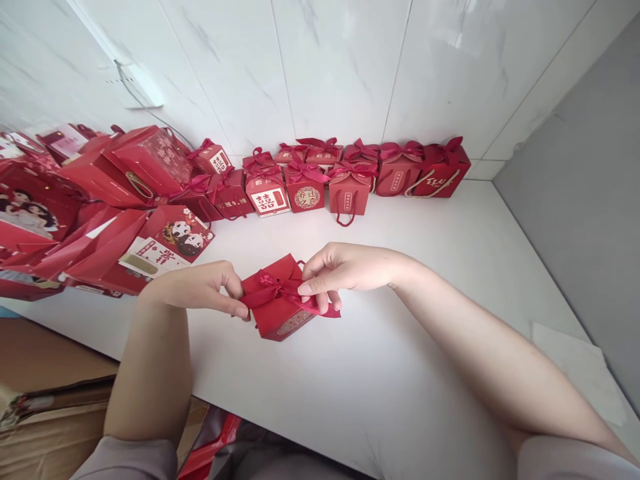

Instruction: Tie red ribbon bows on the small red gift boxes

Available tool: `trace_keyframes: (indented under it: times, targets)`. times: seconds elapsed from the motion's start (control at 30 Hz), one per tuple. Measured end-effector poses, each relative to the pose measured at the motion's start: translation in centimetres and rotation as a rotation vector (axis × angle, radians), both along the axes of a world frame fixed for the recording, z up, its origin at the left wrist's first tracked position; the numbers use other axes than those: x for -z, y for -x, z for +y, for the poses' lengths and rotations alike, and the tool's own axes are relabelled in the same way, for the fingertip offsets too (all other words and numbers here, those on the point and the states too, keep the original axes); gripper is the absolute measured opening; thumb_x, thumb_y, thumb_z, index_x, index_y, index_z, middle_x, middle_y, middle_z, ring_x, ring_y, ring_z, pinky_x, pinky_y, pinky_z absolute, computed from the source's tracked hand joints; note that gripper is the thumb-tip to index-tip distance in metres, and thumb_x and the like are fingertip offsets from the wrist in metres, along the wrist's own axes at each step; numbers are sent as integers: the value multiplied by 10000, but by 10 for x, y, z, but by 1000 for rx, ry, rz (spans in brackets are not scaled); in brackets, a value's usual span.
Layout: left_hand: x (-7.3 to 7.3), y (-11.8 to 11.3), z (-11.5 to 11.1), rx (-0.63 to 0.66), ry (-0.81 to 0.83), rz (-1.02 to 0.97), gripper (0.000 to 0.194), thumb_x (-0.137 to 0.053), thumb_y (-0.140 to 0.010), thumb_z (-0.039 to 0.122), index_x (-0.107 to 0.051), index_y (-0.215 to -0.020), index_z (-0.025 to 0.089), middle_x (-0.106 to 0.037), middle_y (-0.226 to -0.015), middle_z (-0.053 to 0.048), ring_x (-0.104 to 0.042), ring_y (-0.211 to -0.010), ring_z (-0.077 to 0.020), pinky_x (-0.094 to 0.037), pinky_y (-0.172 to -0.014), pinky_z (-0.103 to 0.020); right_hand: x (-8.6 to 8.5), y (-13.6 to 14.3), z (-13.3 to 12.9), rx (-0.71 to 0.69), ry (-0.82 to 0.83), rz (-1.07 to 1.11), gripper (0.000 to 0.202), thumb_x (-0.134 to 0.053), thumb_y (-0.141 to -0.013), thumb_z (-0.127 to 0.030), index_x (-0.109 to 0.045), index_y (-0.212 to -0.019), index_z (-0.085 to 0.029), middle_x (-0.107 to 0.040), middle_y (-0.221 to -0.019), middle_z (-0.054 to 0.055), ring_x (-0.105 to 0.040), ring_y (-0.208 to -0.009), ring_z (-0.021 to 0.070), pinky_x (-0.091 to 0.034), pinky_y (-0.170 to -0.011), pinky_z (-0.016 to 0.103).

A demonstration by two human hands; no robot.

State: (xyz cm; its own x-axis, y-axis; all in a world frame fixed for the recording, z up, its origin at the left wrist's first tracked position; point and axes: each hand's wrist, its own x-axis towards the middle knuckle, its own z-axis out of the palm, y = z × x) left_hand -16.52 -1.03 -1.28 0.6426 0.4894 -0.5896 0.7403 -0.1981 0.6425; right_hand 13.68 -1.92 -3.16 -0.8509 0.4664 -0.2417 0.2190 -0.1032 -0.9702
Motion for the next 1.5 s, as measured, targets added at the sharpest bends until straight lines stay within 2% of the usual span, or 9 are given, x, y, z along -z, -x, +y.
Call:
trace_keyframes:
  times: [0.13,0.23,0.3,0.4,0.47,0.63,1.03,1.27,1.5]
  targets:
    - [5,-16,0,-45,12,-171,323,-708,-800,472,-722,-754,153,-632,-700,-14,-546,-666,-143,-408,-610,-239,2,-4,5,-24,-4,-7,320,-681,-873,-443,-697,-856,-124,-697,-688,40,-627,-602,125,-494,-554,243]
    - [13,-27,3,-117,30,-316,297,-650,-865,441,-735,-956,171,-717,-941,-52,-635,-892,-195,-483,-802,-276,2,-11,11,-27,-30,2,327,-677,-876,-453,-690,-830,-129,-690,-668,30,-608,-575,116,-489,-544,242]
    - [20,-33,5,-180,11,-369,314,-592,-907,457,-726,-958,178,-723,-950,-55,-648,-905,-190,-487,-839,-288,2,-15,15,-30,-46,-14,333,-679,-873,-461,-695,-825,-132,-683,-650,24,-597,-563,111,-495,-553,246]
    - [26,-37,7,-228,-46,-384,375,-545,-931,483,-709,-821,164,-709,-852,-45,-643,-828,-171,-483,-810,-282,1,-20,19,-42,-47,-31,349,-674,-873,-477,-699,-825,-132,-676,-635,17,-594,-555,110,-502,-570,255]
    - [26,-36,9,-181,-52,-386,383,-560,-925,475,-703,-773,154,-699,-850,-50,-633,-826,-169,-477,-807,-276,1,-23,20,-46,-55,-44,357,-673,-872,-483,-695,-817,-131,-677,-643,19,-597,-567,113,-504,-586,263]
    - [24,-28,14,-60,-78,-378,367,-575,-922,458,-716,-771,154,-660,-855,-56,-594,-836,-164,-460,-785,-261,1,-28,24,-44,-78,-88,361,-677,-869,-482,-707,-852,-123,-686,-698,39,-602,-625,127,-501,-633,283]
    - [18,-21,13,-50,-94,-315,381,-592,-898,483,-741,-743,169,-589,-885,-57,-558,-817,-161,-446,-750,-254,7,-32,30,-83,-83,-87,346,-676,-871,-479,-726,-863,-136,-699,-737,43,-629,-704,158,-492,-706,308]
    - [11,-18,13,-5,-29,-296,347,-609,-896,457,-781,-758,189,-622,-1041,-77,-573,-852,-164,-465,-750,-247,4,-28,26,-79,-90,-96,350,-655,-890,-476,-720,-883,-133,-706,-758,48,-635,-710,152,-493,-703,297]
    - [16,-19,13,25,-57,-292,419,-584,-895,511,-598,-690,145,-501,-701,-14,-445,-675,-124,-385,-634,-241,4,-21,21,-93,-79,-56,362,-642,-892,-494,-656,-821,-139,-682,-662,27,-606,-612,130,-504,-668,290]
